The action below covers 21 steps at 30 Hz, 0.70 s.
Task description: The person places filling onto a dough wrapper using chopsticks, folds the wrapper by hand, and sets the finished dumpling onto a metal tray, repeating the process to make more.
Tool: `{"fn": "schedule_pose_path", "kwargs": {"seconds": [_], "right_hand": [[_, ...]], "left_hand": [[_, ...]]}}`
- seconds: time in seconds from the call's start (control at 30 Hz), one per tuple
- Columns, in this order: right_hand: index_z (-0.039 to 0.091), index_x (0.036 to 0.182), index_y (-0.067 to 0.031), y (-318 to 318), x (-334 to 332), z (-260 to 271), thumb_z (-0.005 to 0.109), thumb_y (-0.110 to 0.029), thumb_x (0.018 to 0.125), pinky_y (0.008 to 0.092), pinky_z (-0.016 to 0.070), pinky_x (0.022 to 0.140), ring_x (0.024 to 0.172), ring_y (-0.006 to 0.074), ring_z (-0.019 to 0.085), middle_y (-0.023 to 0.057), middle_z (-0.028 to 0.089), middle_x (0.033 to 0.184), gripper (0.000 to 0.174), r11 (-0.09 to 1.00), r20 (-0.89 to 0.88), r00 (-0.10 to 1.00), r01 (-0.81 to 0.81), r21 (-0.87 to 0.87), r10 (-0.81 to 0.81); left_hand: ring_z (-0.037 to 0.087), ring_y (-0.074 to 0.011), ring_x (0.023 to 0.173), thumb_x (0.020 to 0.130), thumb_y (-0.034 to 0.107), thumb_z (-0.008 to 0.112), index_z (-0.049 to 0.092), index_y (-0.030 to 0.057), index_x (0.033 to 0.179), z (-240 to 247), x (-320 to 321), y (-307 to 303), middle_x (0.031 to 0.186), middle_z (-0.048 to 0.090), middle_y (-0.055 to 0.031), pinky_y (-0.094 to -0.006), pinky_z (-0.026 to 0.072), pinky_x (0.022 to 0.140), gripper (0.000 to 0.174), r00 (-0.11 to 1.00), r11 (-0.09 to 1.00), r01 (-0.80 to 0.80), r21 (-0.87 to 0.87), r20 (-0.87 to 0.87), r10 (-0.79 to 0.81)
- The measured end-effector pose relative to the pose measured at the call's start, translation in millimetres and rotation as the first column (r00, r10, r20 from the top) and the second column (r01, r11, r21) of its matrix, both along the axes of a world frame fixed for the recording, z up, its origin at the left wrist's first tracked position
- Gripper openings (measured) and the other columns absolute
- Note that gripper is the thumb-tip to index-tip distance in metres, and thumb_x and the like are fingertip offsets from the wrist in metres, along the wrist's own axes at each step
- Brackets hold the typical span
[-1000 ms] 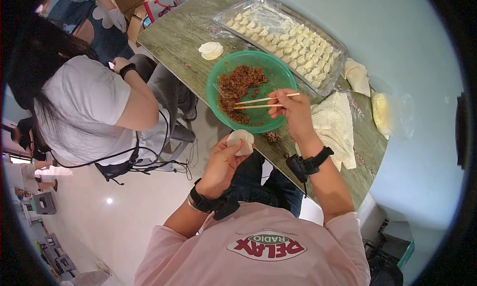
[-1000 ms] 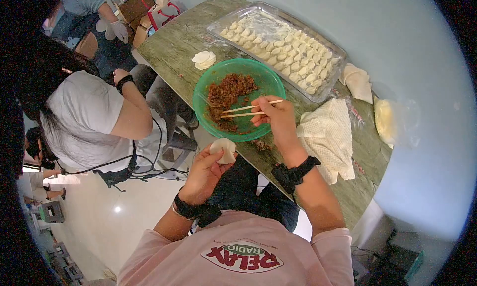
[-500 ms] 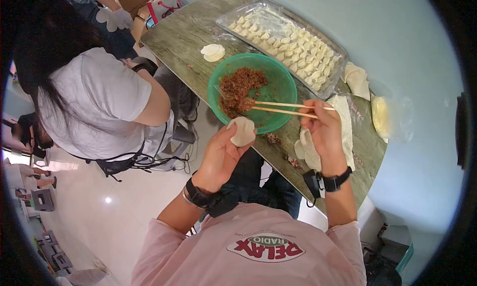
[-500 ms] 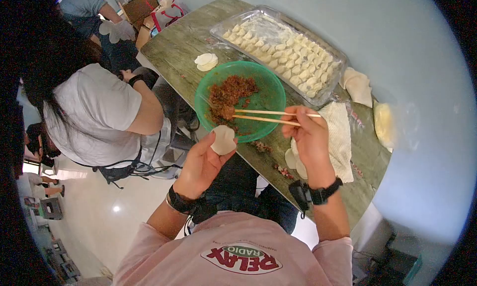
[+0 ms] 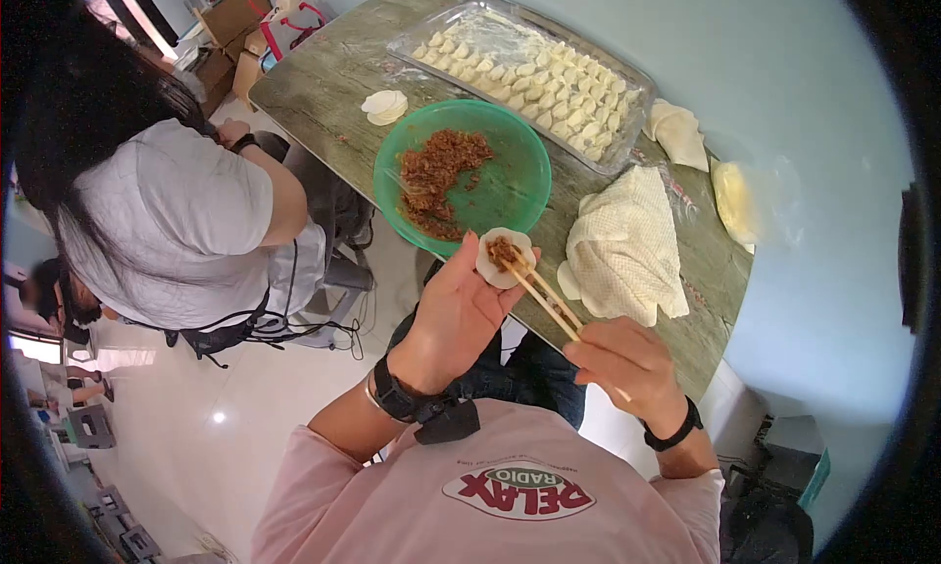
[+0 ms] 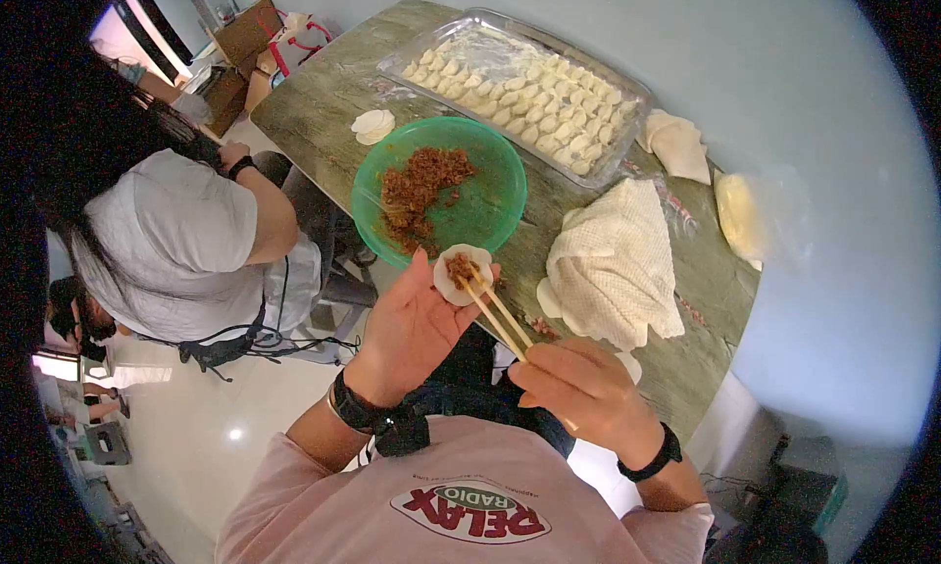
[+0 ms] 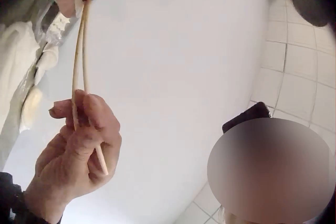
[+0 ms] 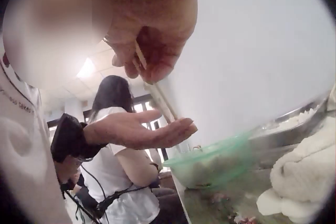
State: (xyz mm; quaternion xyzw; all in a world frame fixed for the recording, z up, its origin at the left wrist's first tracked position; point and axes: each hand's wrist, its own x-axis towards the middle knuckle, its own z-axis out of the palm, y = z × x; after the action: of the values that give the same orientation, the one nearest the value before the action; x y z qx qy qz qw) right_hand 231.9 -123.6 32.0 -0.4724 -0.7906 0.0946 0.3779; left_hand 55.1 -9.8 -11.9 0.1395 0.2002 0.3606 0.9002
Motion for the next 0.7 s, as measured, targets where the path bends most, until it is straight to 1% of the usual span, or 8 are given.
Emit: {"fn": "schedule_pose_path", "kwargs": {"seconds": [0.1, 0.2, 0.3, 0.33, 0.4, 0.43, 0.63, 0.7], "right_hand": [[0.066, 0.091, -0.0038, -11, 4, 2, 0.075, -0.008, 0.059, 0.0347, 0.0506, 0.065, 0.076, 0.0281, 0.061, 0.0104, 0.061, 0.091, 0.033, 1.0, 0.034, 0.999, -0.013, 0.006, 0.013], [0.065, 0.091, -0.0033, -24, 18, 14, 0.072, -0.016, 0.069, 0.0337, 0.0494, 0.065, 0.077, 0.0266, 0.061, 0.0101, 0.062, 0.091, 0.025, 0.993, -0.1, 0.995, 0.018, -0.12, -0.03], [0.062, 0.081, 0.0031, -29, 25, 14, 0.055, -0.025, 0.089, 0.0301, 0.0467, 0.06, 0.071, 0.0214, 0.06, 0.0099, 0.063, 0.083, 0.03, 0.977, -0.349, 0.913, 0.198, -0.076, -0.213], [0.062, 0.081, 0.0031, -28, 25, 11, 0.055, -0.025, 0.089, 0.0301, 0.0467, 0.06, 0.071, 0.0214, 0.06, 0.0099, 0.063, 0.083, 0.03, 0.976, -0.352, 0.91, 0.205, -0.078, -0.219], [0.059, 0.081, 0.0048, -25, 25, 4, 0.051, -0.021, 0.09, 0.0287, 0.046, 0.056, 0.063, 0.0205, 0.059, 0.0113, 0.062, 0.076, 0.029, 0.93, -0.801, 0.476, 0.126, -0.347, -0.363], [0.058, 0.084, 0.0053, -22, 28, -3, 0.05, -0.024, 0.092, 0.0272, 0.0457, 0.051, 0.055, 0.0189, 0.057, 0.0123, 0.06, 0.072, 0.031, 0.902, -0.791, 0.44, 0.132, -0.41, -0.424], [0.057, 0.086, 0.0042, -25, 46, -17, 0.051, -0.026, 0.091, 0.0246, 0.0457, 0.046, 0.051, 0.0169, 0.056, 0.0133, 0.061, 0.073, 0.032, 0.889, -0.86, 0.228, 0.057, -0.455, -0.456], [0.057, 0.086, 0.0043, -24, 46, -18, 0.051, -0.025, 0.092, 0.0249, 0.046, 0.046, 0.051, 0.017, 0.056, 0.0133, 0.061, 0.072, 0.031, 0.883, -0.848, 0.257, 0.054, -0.466, -0.463]], "left_hand": [[0.045, -0.0259, 0.121, 0.097, 0.037, 0.031, 0.037, -0.004, 0.125, -2, 2, -5, 0.126, 0.047, -0.0155, -0.0363, 0.0355, 0.104, 0.05, 1.0, 1.0, 0.026, -0.014, 0.0, -0.026], [0.045, -0.0249, 0.12, 0.098, 0.037, 0.031, 0.037, -0.0034, 0.125, -3, 3, -10, 0.127, 0.046, -0.0148, -0.036, 0.0362, 0.103, 0.049, 0.999, 0.998, 0.048, -0.031, -0.019, -0.049], [0.046, -0.0229, 0.119, 0.098, 0.036, 0.03, 0.038, -0.0013, 0.126, -2, 2, -16, 0.128, 0.046, -0.013, -0.0355, 0.0369, 0.103, 0.047, 0.995, 0.997, 0.077, -0.03, -0.061, -0.078], [0.046, -0.0217, 0.118, 0.098, 0.036, 0.03, 0.038, -0.0001, 0.126, -2, 3, -18, 0.128, 0.046, -0.012, -0.0352, 0.0371, 0.102, 0.046, 0.992, 0.995, 0.093, -0.025, -0.078, -0.094], [0.047, -0.0209, 0.117, 0.098, 0.036, 0.03, 0.038, 0.0008, 0.127, -3, 2, -21, 0.128, 0.046, -0.011, -0.0351, 0.0371, 0.102, 0.046, 0.987, 0.988, 0.154, 0.001, -0.054, -0.154], [0.047, -0.0201, 0.117, 0.098, 0.036, 0.03, 0.038, 0.0017, 0.127, -3, 1, -22, 0.127, 0.047, -0.01, -0.035, 0.0372, 0.102, 0.046, 0.978, 0.978, 0.207, 0.027, -0.028, -0.207], [0.047, -0.0227, 0.118, 0.098, 0.035, 0.029, 0.036, -0.0006, 0.129, -8, -1, -29, 0.127, 0.047, -0.0118, -0.0338, 0.0376, 0.102, 0.048, 0.958, 0.958, 0.285, 0.032, -0.041, -0.284], [0.047, -0.0234, 0.118, 0.098, 0.035, 0.029, 0.037, -0.001, 0.129, -7, -3, -31, 0.127, 0.047, -0.0124, -0.0334, 0.0375, 0.102, 0.048, 0.949, 0.948, 0.314, 0.043, -0.041, -0.313]]}}
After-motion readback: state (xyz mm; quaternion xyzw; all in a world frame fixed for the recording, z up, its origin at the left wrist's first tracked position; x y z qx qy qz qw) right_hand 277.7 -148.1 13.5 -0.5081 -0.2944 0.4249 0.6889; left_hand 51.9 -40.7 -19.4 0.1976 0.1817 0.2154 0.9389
